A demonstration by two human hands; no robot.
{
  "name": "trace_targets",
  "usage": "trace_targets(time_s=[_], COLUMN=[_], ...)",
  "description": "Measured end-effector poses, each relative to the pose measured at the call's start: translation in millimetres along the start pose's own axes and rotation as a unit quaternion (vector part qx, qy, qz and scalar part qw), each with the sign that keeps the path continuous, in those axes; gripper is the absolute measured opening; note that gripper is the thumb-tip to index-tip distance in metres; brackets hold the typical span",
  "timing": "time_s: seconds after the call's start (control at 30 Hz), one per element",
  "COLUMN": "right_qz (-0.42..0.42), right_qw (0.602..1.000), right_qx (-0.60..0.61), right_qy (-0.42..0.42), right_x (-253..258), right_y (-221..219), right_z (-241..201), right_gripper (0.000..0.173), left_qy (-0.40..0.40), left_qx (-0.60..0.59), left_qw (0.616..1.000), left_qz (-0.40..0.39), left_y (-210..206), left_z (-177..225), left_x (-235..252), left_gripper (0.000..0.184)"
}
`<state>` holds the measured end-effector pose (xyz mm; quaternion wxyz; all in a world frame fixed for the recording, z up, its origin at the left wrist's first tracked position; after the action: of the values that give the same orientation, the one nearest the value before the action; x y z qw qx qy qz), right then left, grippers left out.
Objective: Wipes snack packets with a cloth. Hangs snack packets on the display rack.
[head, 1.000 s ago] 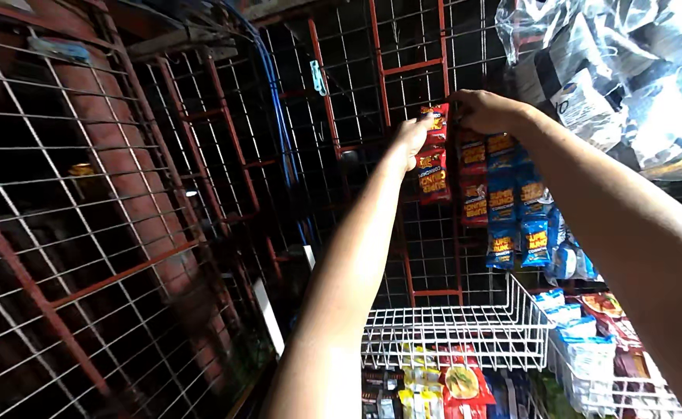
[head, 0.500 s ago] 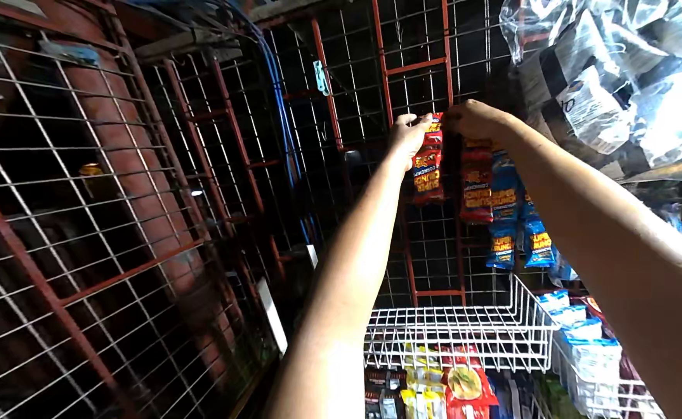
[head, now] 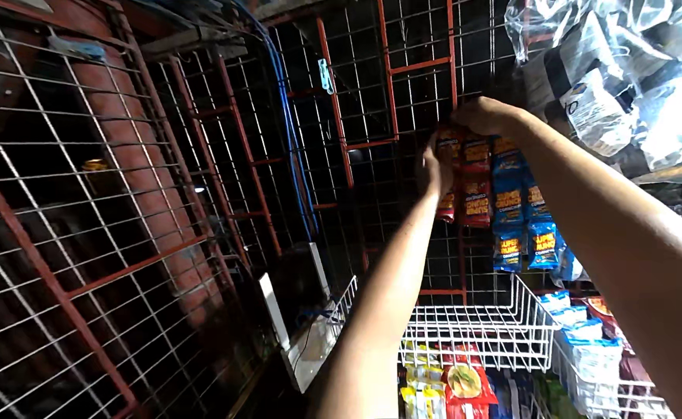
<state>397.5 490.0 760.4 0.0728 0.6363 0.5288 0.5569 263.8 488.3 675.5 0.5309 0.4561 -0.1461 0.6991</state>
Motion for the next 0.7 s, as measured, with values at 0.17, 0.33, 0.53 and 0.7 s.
trace_targets(time_s=[0.17, 0.33, 0.53, 0.7], right_qz=[-0.049, -0.028, 0.092, 0.095], right_qw=[0.994, 0.995, 0.983, 0.971], right_qx=[-0.036, -0.024, -0.122, -0.09], right_qy=[0.088, 0.091, 0.101, 0.199], right_x=[-4.3, -4.1, -36.0, -146.8], right_y=[-3.4, -5.8, -7.8, -26.8], right_z=[-3.8, -0.3, -12.4, -37.2], right_gripper=[0.033, 0.03, 0.038, 0.041], left_qy=[0.044, 0.079, 0.072, 0.085], left_qx=[-0.049, -0.141, -0.098, -0.067], left_qw=[0.998, 0.985, 0.989, 0.99], left_qz=[0.012, -0.06, -0.079, -0.094], left_y=[-13.1, -27.3, -29.5, -27.9], left_z=[-8.4, -28.6, -48.8, -47.2], left_x=[-18.4, -49.2, -66.9, -84.2], left_gripper=[0.057, 0.075, 0.072, 0.075])
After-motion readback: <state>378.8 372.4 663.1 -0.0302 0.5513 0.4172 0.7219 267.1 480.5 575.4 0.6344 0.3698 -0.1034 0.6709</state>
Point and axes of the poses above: each hand's wrist, its own x-axis towards the middle knuckle, its own y-axis out of the back of the hand, z = x × y, the point moved 5 cm from there along x, towards the middle knuckle, and after that the axes turned 2 degrees about z, right-handed, at the moved point
